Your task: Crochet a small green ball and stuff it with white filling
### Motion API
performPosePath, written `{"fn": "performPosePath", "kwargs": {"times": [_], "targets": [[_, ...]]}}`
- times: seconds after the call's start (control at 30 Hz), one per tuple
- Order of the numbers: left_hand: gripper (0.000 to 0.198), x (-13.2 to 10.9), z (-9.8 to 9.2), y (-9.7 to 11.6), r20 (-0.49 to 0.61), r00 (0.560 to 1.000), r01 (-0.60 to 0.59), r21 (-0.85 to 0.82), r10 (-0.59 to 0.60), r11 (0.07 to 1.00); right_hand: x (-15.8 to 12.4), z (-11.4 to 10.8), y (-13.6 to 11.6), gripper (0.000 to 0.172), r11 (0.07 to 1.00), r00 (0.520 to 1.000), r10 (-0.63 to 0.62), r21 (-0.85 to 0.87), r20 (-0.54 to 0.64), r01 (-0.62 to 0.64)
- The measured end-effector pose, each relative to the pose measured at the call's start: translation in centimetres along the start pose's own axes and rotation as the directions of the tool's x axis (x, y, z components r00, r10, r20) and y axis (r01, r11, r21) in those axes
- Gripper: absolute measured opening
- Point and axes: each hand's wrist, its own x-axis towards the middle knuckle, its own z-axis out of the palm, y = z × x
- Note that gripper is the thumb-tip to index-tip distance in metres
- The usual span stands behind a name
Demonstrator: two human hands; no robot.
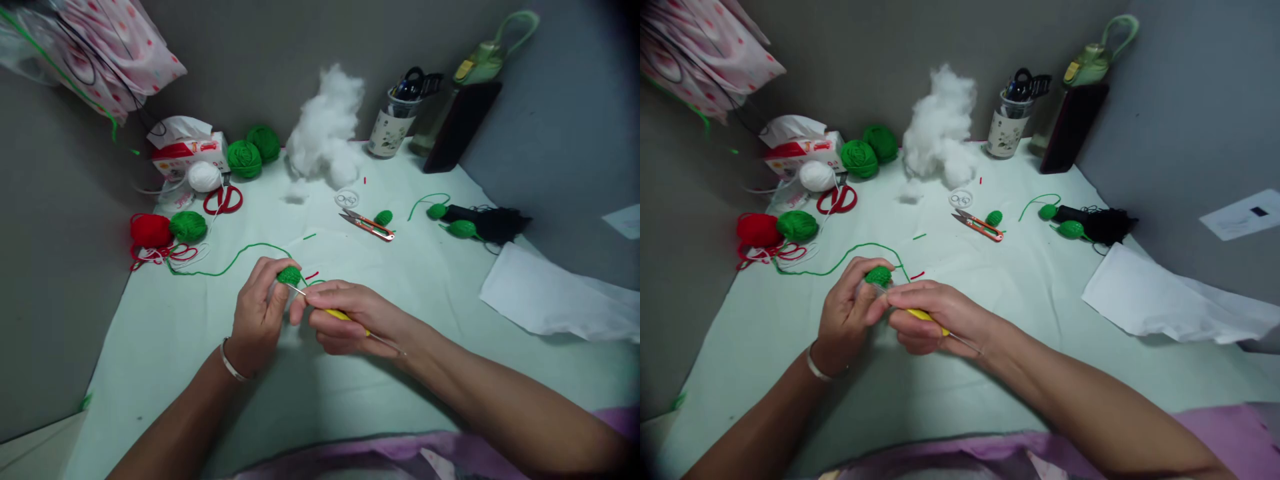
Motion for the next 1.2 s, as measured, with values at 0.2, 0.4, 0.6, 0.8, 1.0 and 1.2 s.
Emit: {"fn": "performPosePath", "kwargs": {"times": [0.2, 0.4, 0.6, 0.8, 1.0, 1.2], "targets": [[0.024, 0.0, -0.1, -0.8, -0.011, 1.0, -0.01, 0.022, 0.01, 1.0, 0.1, 0.0, 0.6, 0.028, 0.995, 0.984, 0.098, -0.001, 0.152, -0.099], [0.028, 0.8, -0.8, -1.5, -0.063, 0.954, 0.251, -0.362, -0.293, 0.898, -1.0, 1.6, 0.5, 0.026, 0.809, 0.96, 0.223, -0.582, 0.17, -0.085], [0.026, 0.8, -0.4, -0.7, 0.168, 0.898, 0.395, -0.715, -0.407, 0.577, -0.8, -0.7, -1.6, 0.016, 0.666, 0.818, -0.502, -0.729, -0.281, 0.158], [0.02, 0.0, 0.7, -0.3, 0.196, 0.935, 0.348, -0.677, -0.297, 0.648, 0.7, -1.5, -0.5, 0.022, 0.803, 0.784, -0.494, -0.543, -0.376, 0.246], [0.02, 0.2, 1.1, -0.9, 0.069, 0.946, 0.3, -0.558, -0.317, 0.774, 1.3, -1.2, 0.8, 0.037, 0.864, 0.911, -0.34, -0.46, -0.234, 0.205], [0.022, 0.1, 1.0, -0.1, 0.062, 0.943, 0.303, -0.562, -0.326, 0.77, 0.8, -0.9, 0.4, 0.029, 0.715, 0.816, -0.493, -0.675, -0.3, 0.184]]}}
